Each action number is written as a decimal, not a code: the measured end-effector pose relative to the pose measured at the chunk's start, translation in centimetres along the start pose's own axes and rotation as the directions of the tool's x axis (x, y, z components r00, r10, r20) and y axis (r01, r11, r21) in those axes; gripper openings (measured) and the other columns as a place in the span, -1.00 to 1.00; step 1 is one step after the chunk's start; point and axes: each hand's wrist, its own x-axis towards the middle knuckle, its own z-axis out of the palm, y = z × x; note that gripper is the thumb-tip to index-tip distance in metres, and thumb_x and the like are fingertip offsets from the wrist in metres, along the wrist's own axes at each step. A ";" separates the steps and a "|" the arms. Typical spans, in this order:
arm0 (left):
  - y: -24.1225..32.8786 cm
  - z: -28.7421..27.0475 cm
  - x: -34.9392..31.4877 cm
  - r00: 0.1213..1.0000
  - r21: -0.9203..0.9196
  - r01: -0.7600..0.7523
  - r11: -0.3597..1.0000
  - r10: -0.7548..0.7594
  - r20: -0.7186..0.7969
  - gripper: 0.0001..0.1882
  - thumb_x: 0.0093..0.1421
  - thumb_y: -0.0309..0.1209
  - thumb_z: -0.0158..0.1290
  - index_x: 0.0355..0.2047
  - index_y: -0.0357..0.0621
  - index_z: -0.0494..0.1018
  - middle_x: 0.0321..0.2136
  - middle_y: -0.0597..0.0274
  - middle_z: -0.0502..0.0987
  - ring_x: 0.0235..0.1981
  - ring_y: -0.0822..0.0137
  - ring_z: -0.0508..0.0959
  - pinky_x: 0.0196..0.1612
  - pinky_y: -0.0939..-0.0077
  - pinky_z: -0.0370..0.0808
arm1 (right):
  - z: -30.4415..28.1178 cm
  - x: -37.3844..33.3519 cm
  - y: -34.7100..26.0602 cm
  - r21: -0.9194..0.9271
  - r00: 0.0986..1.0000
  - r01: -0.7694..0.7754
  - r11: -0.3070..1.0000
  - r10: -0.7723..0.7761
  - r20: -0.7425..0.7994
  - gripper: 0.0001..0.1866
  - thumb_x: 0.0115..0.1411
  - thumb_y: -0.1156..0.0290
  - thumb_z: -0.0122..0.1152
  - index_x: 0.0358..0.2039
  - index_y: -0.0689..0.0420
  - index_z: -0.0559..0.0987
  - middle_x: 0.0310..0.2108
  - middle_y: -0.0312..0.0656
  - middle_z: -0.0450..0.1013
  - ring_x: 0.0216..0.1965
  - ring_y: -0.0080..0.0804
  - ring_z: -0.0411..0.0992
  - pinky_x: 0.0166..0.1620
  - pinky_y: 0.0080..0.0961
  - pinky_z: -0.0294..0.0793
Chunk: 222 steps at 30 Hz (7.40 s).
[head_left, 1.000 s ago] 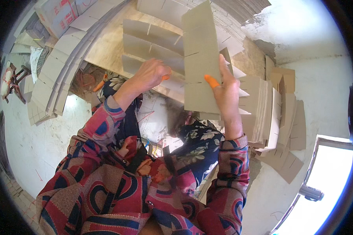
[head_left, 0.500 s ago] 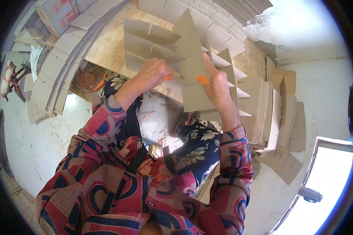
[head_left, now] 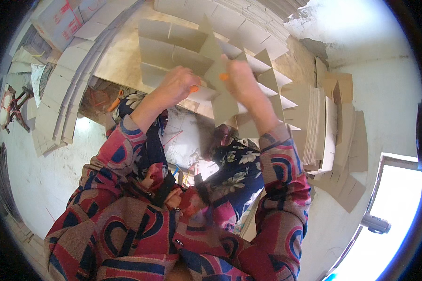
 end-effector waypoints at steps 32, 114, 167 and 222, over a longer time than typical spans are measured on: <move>1.0 -4.5 -1.7 0.974 0.158 0.071 0.985 -0.035 -0.224 -0.52 -0.26 -0.41 0.34 -0.22 -0.11 0.55 -0.40 0.19 0.54 -0.28 0.20 0.47 -0.18 0.36 0.40 | -6.4 -24.4 14.5 0.150 0.137 -0.914 0.378 0.634 -0.761 -0.56 0.20 0.16 0.11 -0.07 0.23 0.35 -0.26 0.13 0.49 -0.23 0.08 0.47 -0.26 -0.17 0.46; -1.4 -6.1 -3.6 0.956 0.164 0.290 0.943 -0.277 -0.099 -0.40 -0.15 -0.41 0.26 -0.01 0.01 0.41 -0.13 0.26 0.50 0.02 0.15 0.37 0.21 0.01 0.09 | -0.2 5.4 -4.4 0.277 0.981 -0.158 0.948 0.182 -0.064 -0.55 0.09 0.08 0.17 -0.40 0.31 0.55 -0.39 0.19 0.49 -0.30 0.11 0.48 -0.21 -0.11 0.48; -11.0 -15.6 -9.0 0.957 0.619 0.289 0.730 -0.242 -0.162 -0.78 0.08 -0.38 0.17 -0.31 -0.28 0.54 -0.35 -0.06 0.58 -0.40 0.00 0.57 -0.34 0.27 0.50 | -0.5 -30.0 18.4 -0.310 0.538 -0.843 0.440 0.712 -0.452 -0.47 -0.01 -0.03 0.28 -0.24 0.13 0.39 -0.33 0.01 0.45 -0.20 0.00 0.41 -0.22 -0.12 0.39; 6.6 6.3 5.3 0.805 -0.901 0.277 -0.334 -0.431 0.407 -0.62 -0.11 -0.66 0.19 -0.23 -0.31 0.40 -0.41 0.17 0.55 -0.44 0.38 0.59 -0.30 0.54 0.58 | 1.1 -14.5 1.7 0.995 0.598 -0.044 -0.085 0.796 0.094 -0.75 0.23 0.37 0.12 -0.21 0.29 0.56 -0.28 -0.35 0.45 -0.24 -0.64 0.31 -0.12 -0.68 0.28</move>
